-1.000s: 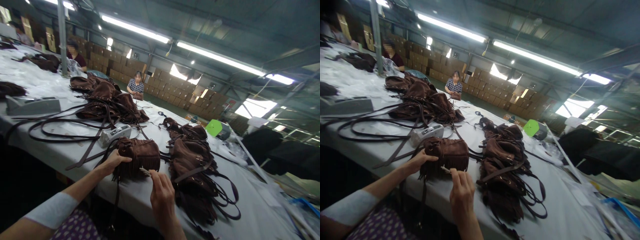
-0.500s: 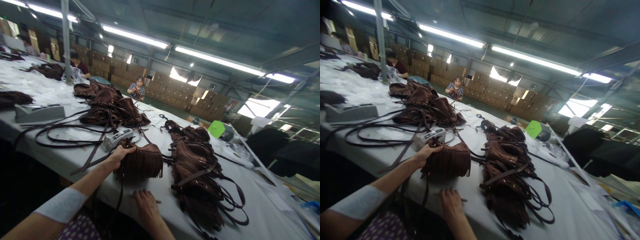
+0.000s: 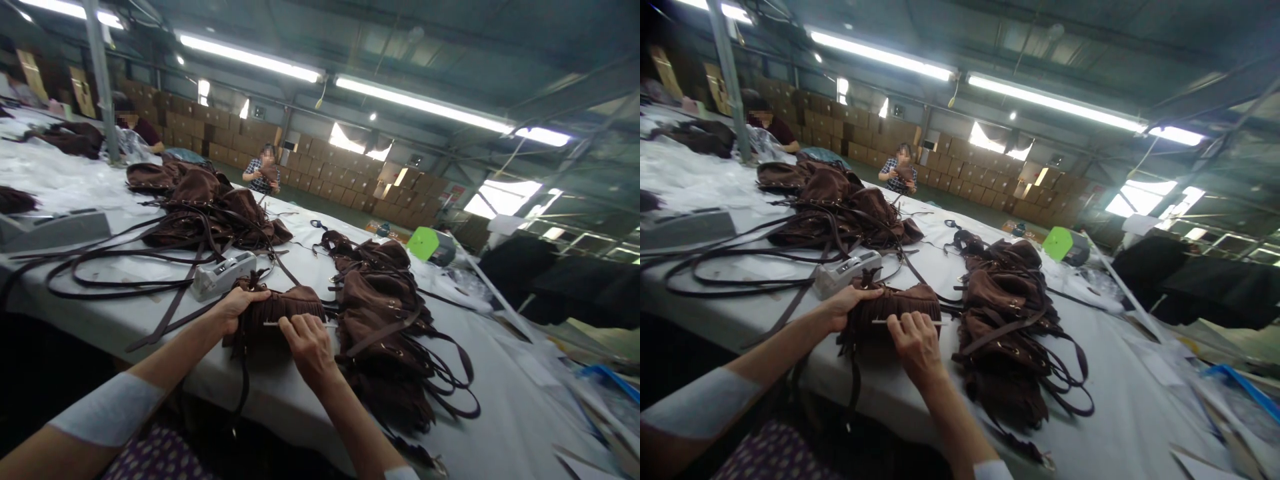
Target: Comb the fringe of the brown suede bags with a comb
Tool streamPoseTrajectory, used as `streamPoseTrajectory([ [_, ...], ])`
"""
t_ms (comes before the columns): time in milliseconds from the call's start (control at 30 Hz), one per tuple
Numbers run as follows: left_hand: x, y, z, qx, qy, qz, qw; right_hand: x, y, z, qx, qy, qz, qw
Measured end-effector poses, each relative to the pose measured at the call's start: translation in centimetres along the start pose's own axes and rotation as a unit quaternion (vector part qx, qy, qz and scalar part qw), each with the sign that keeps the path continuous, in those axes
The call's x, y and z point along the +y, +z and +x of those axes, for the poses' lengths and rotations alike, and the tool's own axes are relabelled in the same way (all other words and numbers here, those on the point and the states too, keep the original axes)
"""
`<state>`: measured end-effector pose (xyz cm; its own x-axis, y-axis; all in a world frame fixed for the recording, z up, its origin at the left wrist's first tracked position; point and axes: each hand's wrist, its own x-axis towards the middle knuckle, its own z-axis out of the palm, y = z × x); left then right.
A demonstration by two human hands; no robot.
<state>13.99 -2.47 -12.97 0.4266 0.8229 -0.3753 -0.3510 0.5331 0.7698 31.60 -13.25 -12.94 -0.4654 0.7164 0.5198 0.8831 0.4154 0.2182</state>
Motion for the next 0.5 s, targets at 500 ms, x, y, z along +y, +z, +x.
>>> streamPoseTrajectory([
  [500,-1.1,-1.1,0.7,0.028,-0.079,-0.056,0.995,-4.1,3.6,-3.2,-0.174,-0.012,0.037,0.984],
])
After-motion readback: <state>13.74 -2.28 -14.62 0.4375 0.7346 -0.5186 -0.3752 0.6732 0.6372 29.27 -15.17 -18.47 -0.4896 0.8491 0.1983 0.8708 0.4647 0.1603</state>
